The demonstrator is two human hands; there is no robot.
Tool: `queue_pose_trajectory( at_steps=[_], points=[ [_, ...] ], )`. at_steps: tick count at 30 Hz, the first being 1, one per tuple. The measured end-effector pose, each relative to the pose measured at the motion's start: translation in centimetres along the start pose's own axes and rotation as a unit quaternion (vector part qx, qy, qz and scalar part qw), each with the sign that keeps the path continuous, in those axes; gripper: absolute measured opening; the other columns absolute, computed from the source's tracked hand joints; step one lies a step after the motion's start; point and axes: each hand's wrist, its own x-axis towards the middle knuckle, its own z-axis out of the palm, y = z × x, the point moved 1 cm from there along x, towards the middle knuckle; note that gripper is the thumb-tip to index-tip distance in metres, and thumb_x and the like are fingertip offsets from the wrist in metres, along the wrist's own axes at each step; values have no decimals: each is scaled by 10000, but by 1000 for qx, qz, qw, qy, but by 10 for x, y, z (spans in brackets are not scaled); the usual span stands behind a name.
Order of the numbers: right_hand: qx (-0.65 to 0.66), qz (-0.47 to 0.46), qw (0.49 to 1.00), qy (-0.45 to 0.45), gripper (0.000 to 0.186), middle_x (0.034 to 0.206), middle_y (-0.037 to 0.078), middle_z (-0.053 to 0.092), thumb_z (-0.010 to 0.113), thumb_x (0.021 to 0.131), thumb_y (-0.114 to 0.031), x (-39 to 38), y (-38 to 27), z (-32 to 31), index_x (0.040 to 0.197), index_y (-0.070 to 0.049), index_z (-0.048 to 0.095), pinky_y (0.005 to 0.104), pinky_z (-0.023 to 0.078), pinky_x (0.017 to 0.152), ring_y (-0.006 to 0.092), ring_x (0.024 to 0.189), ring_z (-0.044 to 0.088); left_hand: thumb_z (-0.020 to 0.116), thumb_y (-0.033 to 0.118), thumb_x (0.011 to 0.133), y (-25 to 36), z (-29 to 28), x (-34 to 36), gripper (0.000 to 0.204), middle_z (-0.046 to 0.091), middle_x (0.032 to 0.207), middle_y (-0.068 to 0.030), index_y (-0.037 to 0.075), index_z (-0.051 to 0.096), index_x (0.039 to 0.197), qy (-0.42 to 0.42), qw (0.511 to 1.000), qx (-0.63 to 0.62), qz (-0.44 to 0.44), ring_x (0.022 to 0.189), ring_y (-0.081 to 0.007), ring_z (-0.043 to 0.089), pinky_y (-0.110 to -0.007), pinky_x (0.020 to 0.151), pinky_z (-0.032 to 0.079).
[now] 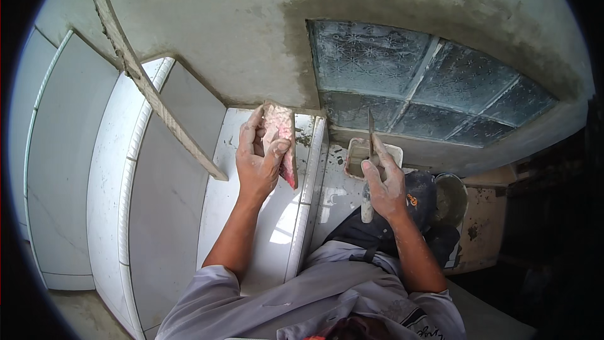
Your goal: The person applies plaster to a wall surface around a window using a putty knife and a brush.
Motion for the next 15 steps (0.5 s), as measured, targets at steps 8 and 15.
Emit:
queue_pose_trajectory(
  at_steps=[8, 15],
  points=[
    [-40, -11, 995, 88, 571, 1304, 282, 586, 580, 952, -154, -36, 39, -27, 1454, 62, 415, 375, 453, 1010, 324, 1176, 608, 888, 308, 713, -2, 58, 86, 720, 555, 1209, -139, 62, 543, 1295, 147, 898, 242, 337, 1146, -306, 497, -422, 988, 401],
    [-24, 14, 997, 76, 572, 1346, 303, 551, 583, 947, -151, -43, 45, -33, 1439, 86, 415, 396, 423, 1056, 359, 1247, 566, 807, 287, 833, -45, 37, 104, 623, 451, 1273, -127, 81, 500, 1334, 219, 880, 277, 317, 1207, -281, 454, -391, 1031, 398]
  ],
)
